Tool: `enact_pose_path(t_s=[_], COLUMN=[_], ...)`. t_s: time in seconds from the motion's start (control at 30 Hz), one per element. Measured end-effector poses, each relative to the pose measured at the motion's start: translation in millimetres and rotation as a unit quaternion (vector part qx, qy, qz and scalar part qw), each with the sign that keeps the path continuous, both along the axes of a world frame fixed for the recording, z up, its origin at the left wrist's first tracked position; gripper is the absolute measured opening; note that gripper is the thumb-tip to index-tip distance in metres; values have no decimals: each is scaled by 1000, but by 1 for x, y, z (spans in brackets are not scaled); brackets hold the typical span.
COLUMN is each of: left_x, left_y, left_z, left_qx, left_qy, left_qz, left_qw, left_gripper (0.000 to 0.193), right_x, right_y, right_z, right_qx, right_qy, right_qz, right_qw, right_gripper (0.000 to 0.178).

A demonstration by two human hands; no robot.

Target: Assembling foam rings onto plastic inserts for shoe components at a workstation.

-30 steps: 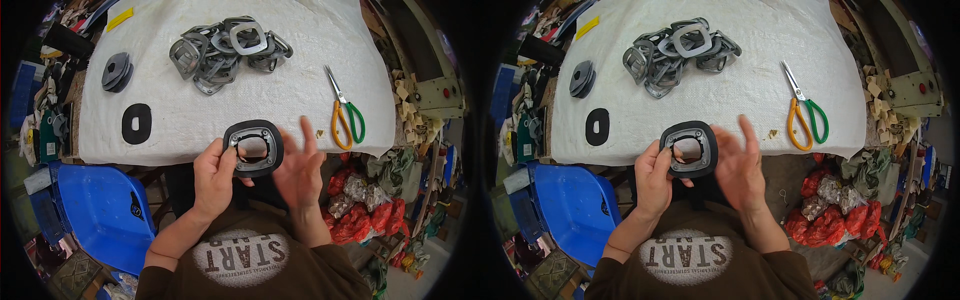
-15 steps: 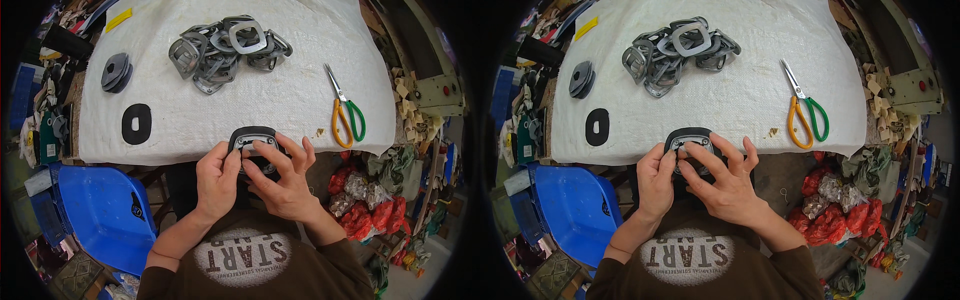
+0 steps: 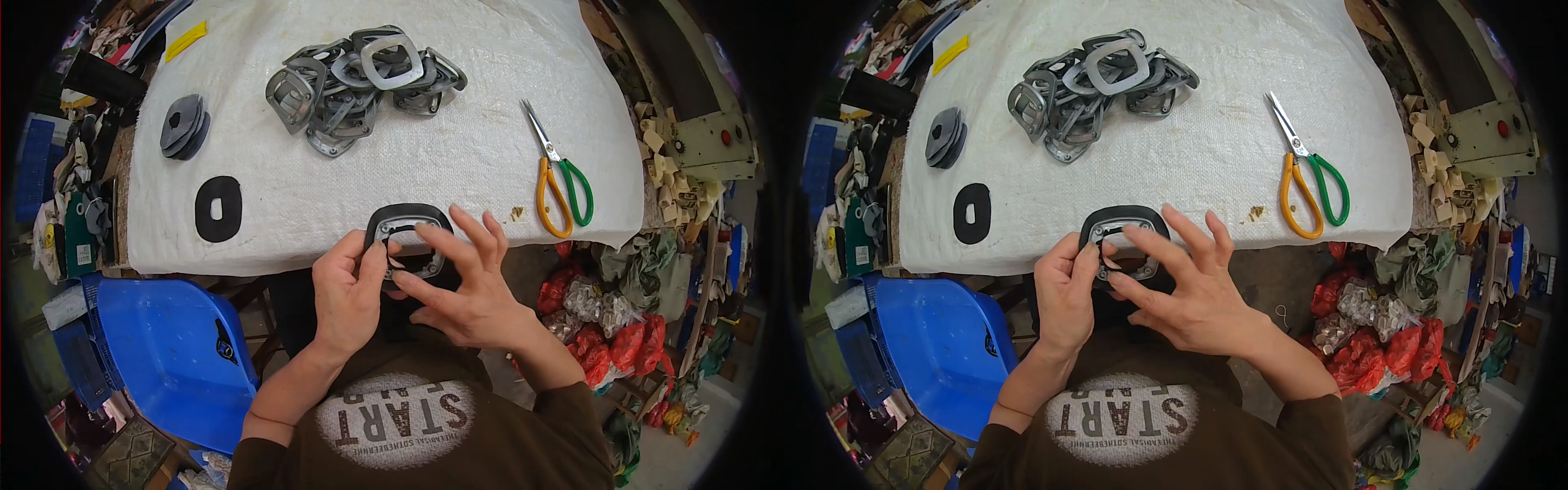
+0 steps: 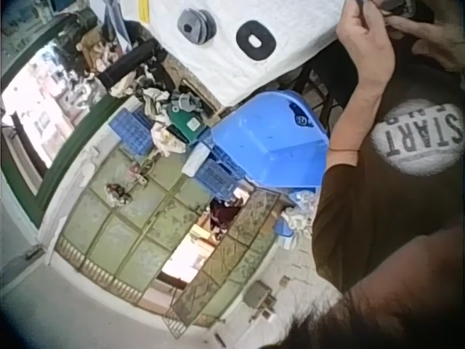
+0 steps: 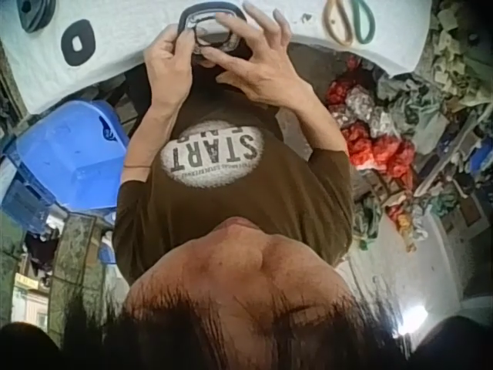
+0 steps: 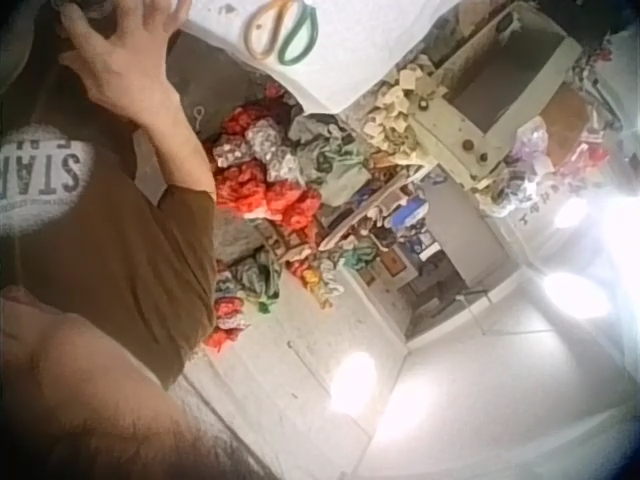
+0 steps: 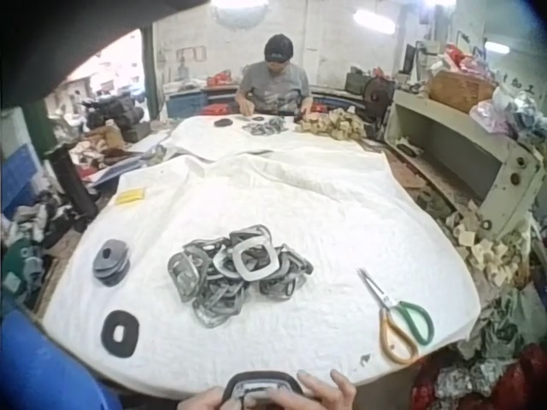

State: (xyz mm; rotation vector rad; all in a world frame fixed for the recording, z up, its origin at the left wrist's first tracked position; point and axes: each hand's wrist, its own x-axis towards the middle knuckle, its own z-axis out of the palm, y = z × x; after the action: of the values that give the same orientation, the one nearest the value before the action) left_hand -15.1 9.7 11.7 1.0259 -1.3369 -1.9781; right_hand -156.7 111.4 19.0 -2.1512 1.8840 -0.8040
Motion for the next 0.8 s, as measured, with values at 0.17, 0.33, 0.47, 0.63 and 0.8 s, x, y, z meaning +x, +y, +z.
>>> enact_pose_path(t_s=[0.17,0.33,0.47,0.63,0.8], left_x=[0,1,2,0,-1], left_y=[-3,0,1,3,2], left_z=[5,3,0,1,0], left_qx=[-26,-59,-13,0,-2], left_qy=[-45,-53,-36,-43,-24], left_qz=[12,-4,-9,4,27], left_qw=[999,997,999,999,999], left_gripper=[19,18,18,18,19], right_x=[-9,-9,-6,-14,-15], right_y=[1,-4,1,5,-1], right_z=[1,5,2,3,10], right_qx=[-15,14,-7,-9,10], right_qy=[-144,-42,90,173,86], right_qz=[-39,-29,-35,18,10], right_qw=[989,999,995,985,996], right_gripper=[45,43,43,42,38])
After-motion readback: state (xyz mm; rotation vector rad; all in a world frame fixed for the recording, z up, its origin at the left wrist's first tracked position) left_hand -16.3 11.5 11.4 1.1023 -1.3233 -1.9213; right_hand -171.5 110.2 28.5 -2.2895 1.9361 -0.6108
